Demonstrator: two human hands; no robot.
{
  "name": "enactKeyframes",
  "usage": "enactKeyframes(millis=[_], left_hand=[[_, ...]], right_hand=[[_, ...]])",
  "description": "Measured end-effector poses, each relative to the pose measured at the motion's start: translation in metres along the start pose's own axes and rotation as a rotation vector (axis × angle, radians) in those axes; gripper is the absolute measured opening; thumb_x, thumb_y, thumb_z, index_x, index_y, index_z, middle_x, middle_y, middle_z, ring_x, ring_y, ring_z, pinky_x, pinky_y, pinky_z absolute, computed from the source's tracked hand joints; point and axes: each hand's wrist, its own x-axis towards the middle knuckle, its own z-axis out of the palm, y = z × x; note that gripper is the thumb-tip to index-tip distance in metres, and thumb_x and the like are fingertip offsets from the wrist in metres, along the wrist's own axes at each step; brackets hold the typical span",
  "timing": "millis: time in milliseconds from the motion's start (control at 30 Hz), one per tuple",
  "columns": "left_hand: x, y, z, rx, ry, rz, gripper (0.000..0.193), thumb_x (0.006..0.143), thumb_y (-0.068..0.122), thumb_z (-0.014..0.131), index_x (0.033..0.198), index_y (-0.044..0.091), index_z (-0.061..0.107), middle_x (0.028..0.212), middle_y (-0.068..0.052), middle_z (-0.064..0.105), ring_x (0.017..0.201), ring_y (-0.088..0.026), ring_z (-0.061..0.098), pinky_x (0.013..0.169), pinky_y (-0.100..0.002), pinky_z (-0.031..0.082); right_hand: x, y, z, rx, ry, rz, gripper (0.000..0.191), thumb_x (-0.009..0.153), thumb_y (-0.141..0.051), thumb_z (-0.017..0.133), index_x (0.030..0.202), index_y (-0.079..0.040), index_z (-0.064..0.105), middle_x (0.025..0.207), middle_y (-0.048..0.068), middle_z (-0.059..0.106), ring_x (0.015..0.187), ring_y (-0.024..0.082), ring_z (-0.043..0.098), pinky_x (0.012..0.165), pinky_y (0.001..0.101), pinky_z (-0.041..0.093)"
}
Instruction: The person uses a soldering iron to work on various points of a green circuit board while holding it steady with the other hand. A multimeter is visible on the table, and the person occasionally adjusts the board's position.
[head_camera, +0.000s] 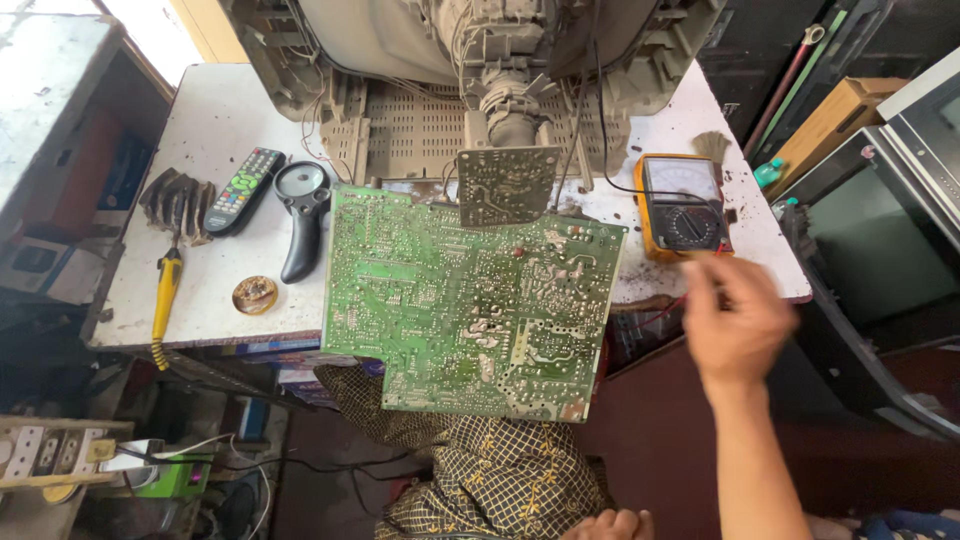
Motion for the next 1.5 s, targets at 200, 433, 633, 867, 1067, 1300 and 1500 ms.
enactKeyframes(millis=[200,433,633,867,1067,1300,1500], left_hand=[[-0.018,-0.081,-0.163,-0.09,-0.089,0.194,0.043,0.081,0.024,0.081,0.121,0.009,0.073,0.122,-0.015,0.07,0.114,-0.036,0.064,0.094,-0.046,0.049],[-0.045,-0.184,-0.407,0.607,1.432,-0.016,0.033,0.104,0.011,0.07,0.125,-0.011,0.058,0.124,-0.024,0.056,0.126,-0.043,0.051,0.11,-0.052,0.039],[-0.026,-0.243,-0.462,0.559,1.076,-0.291,0.042,0.105,0.033,0.073,0.121,-0.005,0.066,0.121,-0.028,0.059,0.111,-0.047,0.058,0.091,-0.053,0.05],[-0.032,-0.237,-0.466,0.691,0.99,-0.184,0.029,0.114,0.024,0.063,0.1,-0.001,0.064,0.104,-0.02,0.063,0.085,-0.04,0.065,0.074,-0.045,0.056],[-0.1,-0.176,-0.393,0.421,1.195,-0.003,0.015,0.1,0.012,0.078,0.098,0.002,0.067,0.081,-0.011,0.06,0.067,-0.025,0.059,0.064,-0.036,0.049],[-0.106,-0.108,-0.263,-0.102,0.471,0.212,0.019,0.082,0.024,0.079,0.087,0.006,0.08,0.058,-0.011,0.072,0.052,-0.02,0.075,0.046,-0.033,0.058],[-0.106,-0.001,-0.205,-0.333,1.024,0.438,0.012,0.082,0.009,0.083,0.08,0.01,0.071,0.065,-0.001,0.061,0.052,-0.013,0.062,0.044,-0.028,0.047]], right_hand=[[0.0,0.107,-0.014,-0.101,0.005,0.421,0.023,0.099,-0.013,0.079,0.111,0.006,0.075,0.091,0.017,0.073,0.079,0.02,0.069,0.073,0.0319,0.053],[-0.007,0.139,-0.005,-0.235,-0.024,0.215,0.025,0.101,-0.014,0.082,0.105,0.008,0.074,0.097,0.021,0.069,0.081,0.029,0.069,0.075,0.0375,0.056],[-0.02,0.084,-0.01,-0.145,0.08,0.167,0.009,0.104,-0.005,0.075,0.106,0.004,0.076,0.098,0.016,0.071,0.082,0.026,0.069,0.076,0.0351,0.055],[-0.025,-0.021,-0.023,0.0,0.056,0.222,0.01,0.107,-0.007,0.076,0.107,0.003,0.076,0.097,0.015,0.072,0.078,0.021,0.068,0.071,0.0313,0.053],[-0.064,-0.132,-0.014,0.294,-0.11,0.076,0.006,0.093,-0.008,0.073,0.098,-0.003,0.074,0.091,0.009,0.074,0.081,0.018,0.072,0.074,0.0292,0.057],[-0.119,-0.224,0.021,0.841,-0.484,-0.016,0.029,0.093,-0.01,0.075,0.12,-0.002,0.069,0.115,0.015,0.07,0.095,0.021,0.073,0.07,0.0318,0.063],[-0.108,-0.18,0.019,1.076,-0.169,0.23,0.025,0.097,-0.014,0.074,0.119,-0.001,0.069,0.109,0.015,0.069,0.091,0.02,0.068,0.071,0.0313,0.059]])
